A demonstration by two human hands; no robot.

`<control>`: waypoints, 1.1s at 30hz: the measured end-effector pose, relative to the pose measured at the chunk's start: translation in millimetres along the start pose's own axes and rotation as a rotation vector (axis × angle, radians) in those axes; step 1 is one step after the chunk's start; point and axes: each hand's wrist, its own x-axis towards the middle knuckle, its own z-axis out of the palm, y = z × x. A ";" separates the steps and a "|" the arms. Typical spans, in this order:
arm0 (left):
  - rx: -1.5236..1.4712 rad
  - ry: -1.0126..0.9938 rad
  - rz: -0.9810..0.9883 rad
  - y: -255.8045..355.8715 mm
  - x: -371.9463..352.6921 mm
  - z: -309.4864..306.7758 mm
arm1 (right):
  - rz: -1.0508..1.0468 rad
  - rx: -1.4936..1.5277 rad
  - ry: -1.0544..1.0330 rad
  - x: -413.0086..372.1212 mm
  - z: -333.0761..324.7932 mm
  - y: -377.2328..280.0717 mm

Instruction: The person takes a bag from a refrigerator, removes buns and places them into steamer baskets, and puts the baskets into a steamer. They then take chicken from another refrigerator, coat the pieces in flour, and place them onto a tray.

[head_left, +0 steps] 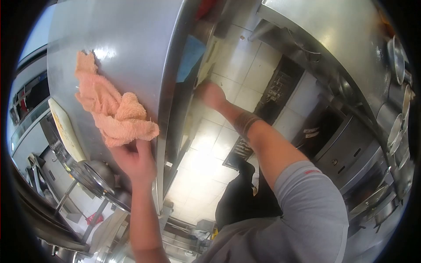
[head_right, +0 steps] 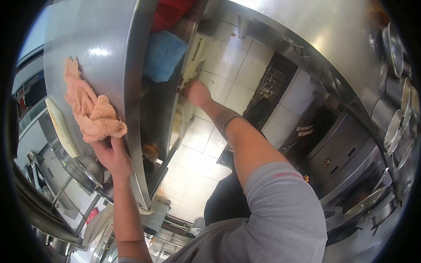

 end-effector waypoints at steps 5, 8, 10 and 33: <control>-0.022 -0.011 -0.030 -4.7 -4.3 -3.4 | -0.725 -0.418 0.280 12.1 -17.4 -2.1; -0.058 0.026 -0.046 -11.2 -9.1 -3.2 | -0.570 -0.382 -0.011 39.9 31.6 -7.1; -0.041 0.061 -0.061 -10.3 -10.7 -2.9 | -0.427 -0.196 0.350 55.0 89.0 -8.0; 0.264 0.024 0.198 9.4 10.0 -2.0 | 0.596 1.293 0.096 -146.4 -14.0 35.5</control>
